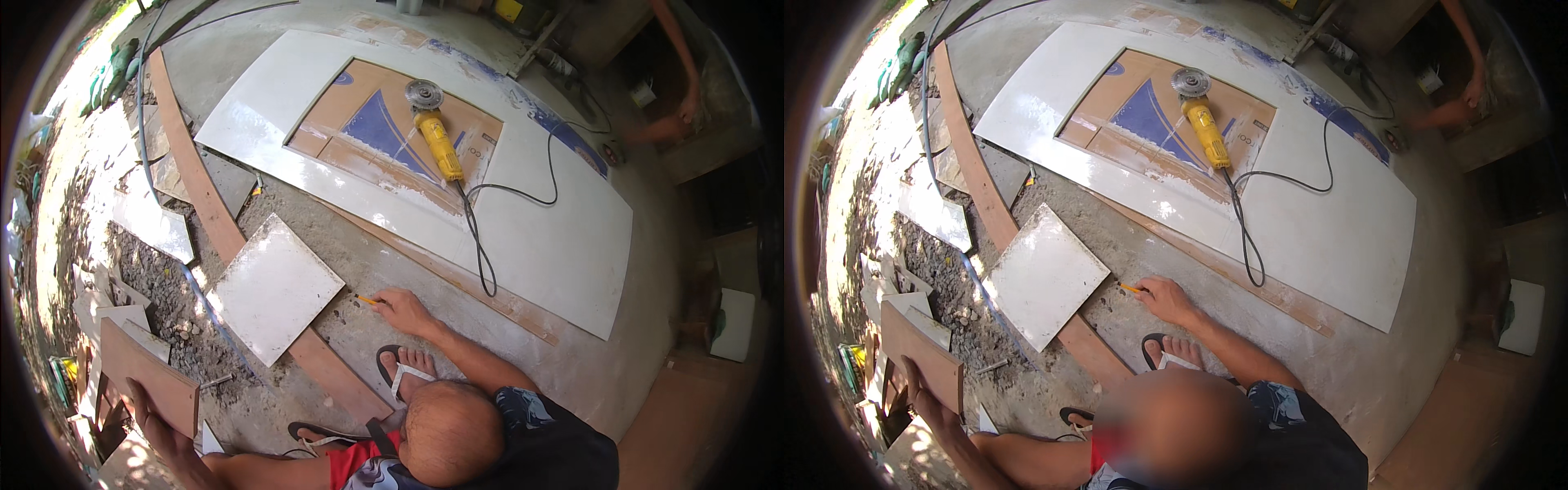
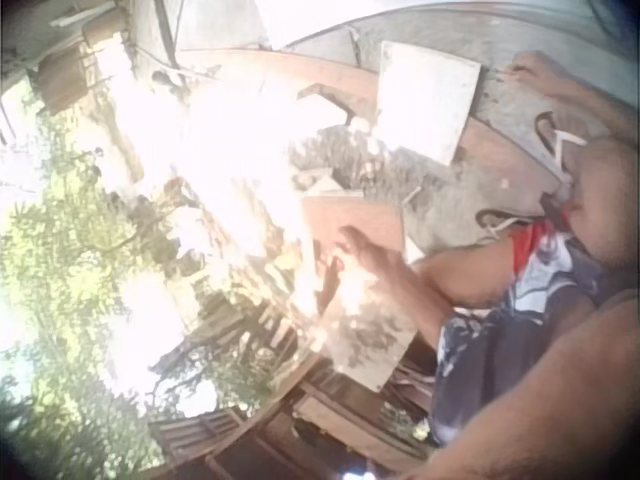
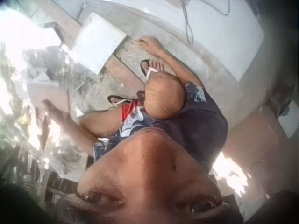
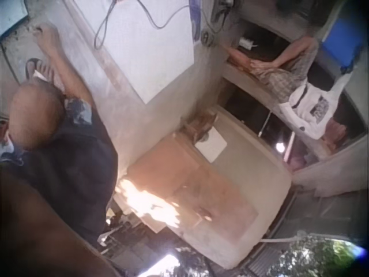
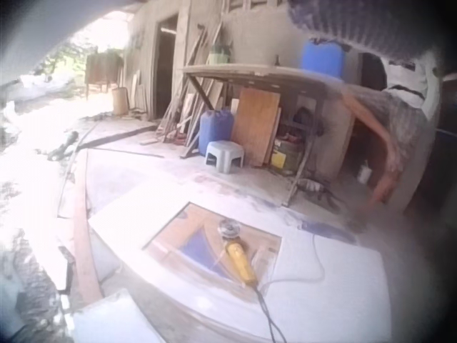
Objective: The person sits on the ground and uses a pencil to mark a line on a white tile, then uses a utility knife to score the tile along the marked line. The person then snaps the tile along the scored line to break it into two pieces.
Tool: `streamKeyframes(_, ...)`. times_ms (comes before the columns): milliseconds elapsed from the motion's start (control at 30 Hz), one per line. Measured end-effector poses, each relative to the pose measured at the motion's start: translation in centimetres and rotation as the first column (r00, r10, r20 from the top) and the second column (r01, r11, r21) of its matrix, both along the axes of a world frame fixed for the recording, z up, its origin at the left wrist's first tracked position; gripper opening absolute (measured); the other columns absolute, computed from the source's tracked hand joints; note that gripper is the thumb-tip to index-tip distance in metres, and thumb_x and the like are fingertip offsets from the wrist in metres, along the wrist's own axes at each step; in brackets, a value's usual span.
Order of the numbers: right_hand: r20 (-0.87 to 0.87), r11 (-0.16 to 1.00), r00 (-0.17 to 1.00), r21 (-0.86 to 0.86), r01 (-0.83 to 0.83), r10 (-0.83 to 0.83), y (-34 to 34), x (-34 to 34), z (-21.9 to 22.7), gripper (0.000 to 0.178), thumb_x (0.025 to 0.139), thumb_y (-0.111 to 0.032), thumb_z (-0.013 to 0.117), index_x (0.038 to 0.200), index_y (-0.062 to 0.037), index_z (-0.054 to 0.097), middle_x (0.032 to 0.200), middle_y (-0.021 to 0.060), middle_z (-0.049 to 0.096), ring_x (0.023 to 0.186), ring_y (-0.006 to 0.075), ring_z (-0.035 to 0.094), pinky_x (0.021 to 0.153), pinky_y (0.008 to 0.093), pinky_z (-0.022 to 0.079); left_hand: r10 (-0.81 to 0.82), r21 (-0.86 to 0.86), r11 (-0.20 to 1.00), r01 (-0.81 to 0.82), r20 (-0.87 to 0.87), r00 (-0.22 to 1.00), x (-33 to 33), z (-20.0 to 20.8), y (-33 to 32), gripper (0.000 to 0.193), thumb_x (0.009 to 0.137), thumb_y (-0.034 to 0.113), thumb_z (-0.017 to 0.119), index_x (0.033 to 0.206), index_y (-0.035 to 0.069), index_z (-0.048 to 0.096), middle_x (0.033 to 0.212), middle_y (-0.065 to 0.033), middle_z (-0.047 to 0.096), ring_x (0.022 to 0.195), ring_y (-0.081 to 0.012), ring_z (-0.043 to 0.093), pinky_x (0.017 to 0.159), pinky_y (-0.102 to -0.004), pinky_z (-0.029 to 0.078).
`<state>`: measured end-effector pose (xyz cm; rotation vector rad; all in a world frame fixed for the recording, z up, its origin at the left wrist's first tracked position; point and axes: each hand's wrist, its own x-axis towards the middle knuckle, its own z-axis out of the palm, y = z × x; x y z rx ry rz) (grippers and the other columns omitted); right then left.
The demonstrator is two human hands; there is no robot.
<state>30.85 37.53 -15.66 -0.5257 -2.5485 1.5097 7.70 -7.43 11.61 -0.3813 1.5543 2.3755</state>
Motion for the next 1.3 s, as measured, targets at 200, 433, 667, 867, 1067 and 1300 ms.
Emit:
streamKeyframes(200,-0.196,0.832,0.889,0.315,0.457,-0.414,10.7,-6.7,3.4,0.023,0.104,-0.025,0.066,0.1,-0.0019,0.066,0.095,0.0178,0.066,0.091,0.0401,0.066,0.08,0.0489,0.054,0.073,-0.039,0.997,-0.069,0.098,0.993,2.3,-0.7,0.5,0.043,0.111,0.034,0.063,0.144,0.007,0.062,0.133,-0.0062,0.072,0.112,-0.0227,0.072,0.094,-0.041,0.063)
streamKeyframes(433,-0.003,0.469,0.686,0.728,0.5,-0.727,27.4,-14.4,3.9,0.059,0.095,-0.046,0.076,0.119,0.0044,0.057,0.116,0.0256,0.067,0.114,0.0427,0.065,0.099,0.0518,0.053,0.128,-0.182,0.978,-0.105,0.12,0.984,2.9,0.1,2.9,0.04,0.112,0.035,0.061,0.139,0.004,0.062,0.122,-0.0077,0.075,0.105,-0.0224,0.074,0.09,-0.0407,0.064)
streamKeyframes(667,0.034,0.563,0.663,0.563,0.605,-0.748,29.1,-12.8,2.4,0.07,0.082,-0.039,0.086,0.125,0.003,0.051,0.123,0.0281,0.064,0.121,0.0452,0.061,0.102,0.0564,0.053,0.038,-0.21,0.978,-0.022,0.073,0.997,3.3,-0.3,1.4,0.037,0.112,0.033,0.062,0.136,0.005,0.064,0.122,-0.0067,0.075,0.104,-0.0204,0.074,0.088,-0.037,0.063)
streamKeyframes(867,-0.086,0.332,0.44,0.532,0.779,-0.894,30.9,-4.7,3.3,0.066,0.082,-0.035,0.086,0.124,0.0024,0.051,0.125,0.028,0.062,0.121,0.0466,0.061,0.1,0.0571,0.055,0.025,-0.107,0.994,-0.008,0.161,0.987,3.9,0.6,0.0,0.041,0.109,0.037,0.067,0.138,0.008,0.065,0.12,-0.0053,0.074,0.105,-0.02,0.072,0.093,-0.0373,0.06)
streamKeyframes(1067,0.008,0.182,0.218,0.578,0.795,-0.976,33.5,5.2,3.9,0.072,0.084,-0.035,0.087,0.13,0.0064,0.049,0.13,0.0337,0.062,0.122,0.0489,0.062,0.103,0.0569,0.055,-0.049,-0.166,0.984,0.059,0.061,0.997,4.1,0.9,3.4,0.039,0.108,0.034,0.068,0.136,0.007,0.065,0.118,-0.0046,0.073,0.103,-0.0187,0.071,0.092,-0.0357,0.059)
streamKeyframes(1300,0.02,0.116,0.131,0.609,0.784,-0.991,33.0,6.1,2.1,0.072,0.087,-0.038,0.084,0.129,0.0077,0.049,0.125,0.0328,0.065,0.118,0.0497,0.065,0.1,0.0563,0.057,-0.07,-0.318,0.946,0.065,-0.004,0.998,4.4,1.0,7.0,0.04,0.108,0.03,0.069,0.134,0.001,0.059,0.112,-0.0085,0.072,0.096,-0.0189,0.072,0.085,-0.0352,0.06)
